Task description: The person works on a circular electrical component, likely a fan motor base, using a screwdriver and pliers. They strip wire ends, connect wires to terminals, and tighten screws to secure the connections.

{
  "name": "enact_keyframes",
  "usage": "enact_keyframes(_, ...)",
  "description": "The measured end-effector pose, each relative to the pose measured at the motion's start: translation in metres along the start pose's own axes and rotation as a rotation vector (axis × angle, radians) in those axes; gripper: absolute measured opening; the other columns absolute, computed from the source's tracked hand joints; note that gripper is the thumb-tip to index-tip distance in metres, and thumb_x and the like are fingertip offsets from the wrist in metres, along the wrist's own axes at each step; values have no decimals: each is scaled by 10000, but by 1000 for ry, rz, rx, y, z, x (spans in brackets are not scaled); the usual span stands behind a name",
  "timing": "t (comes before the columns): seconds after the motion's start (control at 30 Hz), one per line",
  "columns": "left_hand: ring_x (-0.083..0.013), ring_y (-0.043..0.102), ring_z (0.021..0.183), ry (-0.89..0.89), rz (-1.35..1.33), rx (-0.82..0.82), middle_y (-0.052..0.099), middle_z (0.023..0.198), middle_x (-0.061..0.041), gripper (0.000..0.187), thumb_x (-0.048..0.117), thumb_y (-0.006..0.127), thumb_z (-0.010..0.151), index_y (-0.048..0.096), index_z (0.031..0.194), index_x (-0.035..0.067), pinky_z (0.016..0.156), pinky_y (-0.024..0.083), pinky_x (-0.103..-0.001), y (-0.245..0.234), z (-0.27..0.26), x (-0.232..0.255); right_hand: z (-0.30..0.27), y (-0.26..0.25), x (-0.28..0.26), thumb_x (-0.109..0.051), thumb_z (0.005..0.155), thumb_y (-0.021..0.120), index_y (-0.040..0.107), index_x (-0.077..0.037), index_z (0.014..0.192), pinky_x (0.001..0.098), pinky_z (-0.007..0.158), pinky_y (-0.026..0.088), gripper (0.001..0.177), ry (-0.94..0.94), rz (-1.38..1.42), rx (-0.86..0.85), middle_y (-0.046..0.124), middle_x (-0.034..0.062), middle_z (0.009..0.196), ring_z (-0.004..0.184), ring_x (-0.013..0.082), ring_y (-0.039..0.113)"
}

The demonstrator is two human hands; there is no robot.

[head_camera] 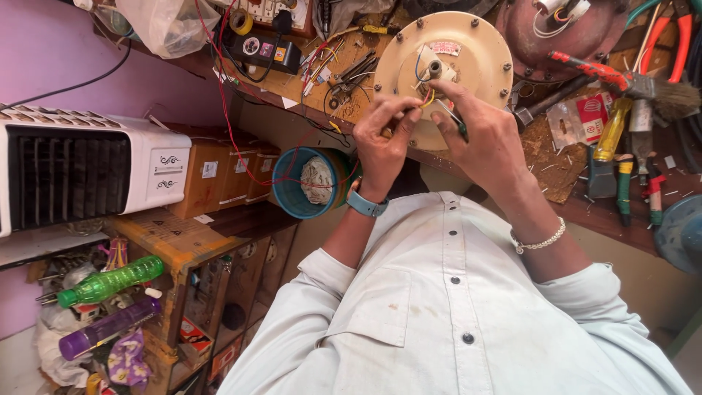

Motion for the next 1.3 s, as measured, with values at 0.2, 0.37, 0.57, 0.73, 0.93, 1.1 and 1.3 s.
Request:
enact_keyframes(0.2, -75, 693, 779, -226, -457, -319, 754, 1142, -54, 68, 63, 676, 1034, 666, 1094, 32, 696, 588, -231, 5, 54, -30, 0, 11, 0, -82, 989, 726, 628, -50, 1363, 433, 909, 566, 388, -30, 48, -29, 721, 220, 1191, 1092, 362, 707)
enact_keyframes(0.37, -70, 556, 664, -417, -452, -192, 753, 967, -79, 127, 88, 649, 1030, 660, 1117, -5, 530, 419, -223, 19, 34, -57, -3, 7, 11, -68, 990, 737, 679, -50, 1301, 371, 762, 543, 317, 104, 60, -5, 716, 171, 967, 817, 258, 698)
enact_keyframes(0.57, -139, 734, 998, -281, -453, -331, 786, 1029, -87, 130, 84, 631, 1049, 643, 1142, -5, 940, 588, -275, 25, 29, -50, -17, 0, 28, -78, 1010, 748, 687, -72, 1293, 307, 632, 459, 290, 182, 156, 116, 611, 84, 732, 623, 169, 556)
enact_keyframes(0.73, -136, 748, 998, -280, -297, -348, 789, 1033, -101, 128, 62, 652, 1010, 671, 1110, -17, 913, 606, -269, 26, 30, -34, -10, 0, 28, -57, 987, 783, 693, -41, 1211, 320, 682, 494, 242, 69, 126, 233, 664, 96, 881, 724, 180, 618)
enact_keyframes(0.93, -10, 532, 644, -388, -508, -146, 775, 1030, -83, 77, 63, 643, 1021, 680, 1073, 19, 534, 423, -177, 12, 29, -31, -11, 8, 22, -30, 971, 796, 688, -40, 1065, 374, 786, 551, 144, -66, 10, 171, 683, 106, 1031, 897, 268, 692)
enact_keyframes(1.1, -13, 546, 690, -361, -509, -164, 771, 1078, -64, 59, 76, 668, 1019, 680, 1067, 45, 595, 453, -186, 6, 31, -33, -18, -7, 1, -46, 936, 786, 701, -74, 1200, 395, 817, 565, 279, -107, -12, 271, 631, 160, 1119, 946, 339, 690)
enact_keyframes(1.3, -76, 643, 953, -30, -140, -130, 668, 1151, -14, 97, 62, 740, 952, 743, 1049, 66, 736, 515, -218, 2, 26, -9, 1, 2, -15, -4, 990, 727, 651, -28, 1351, 364, 881, 586, 370, -68, 83, 216, 711, 163, 1262, 1084, 296, 743)
Point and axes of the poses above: each hand's wrist, its own z-axis towards the middle knuckle, its own y-axis out of the palm, x = y × z, the point moved 7 cm from there along z, towards the middle knuckle
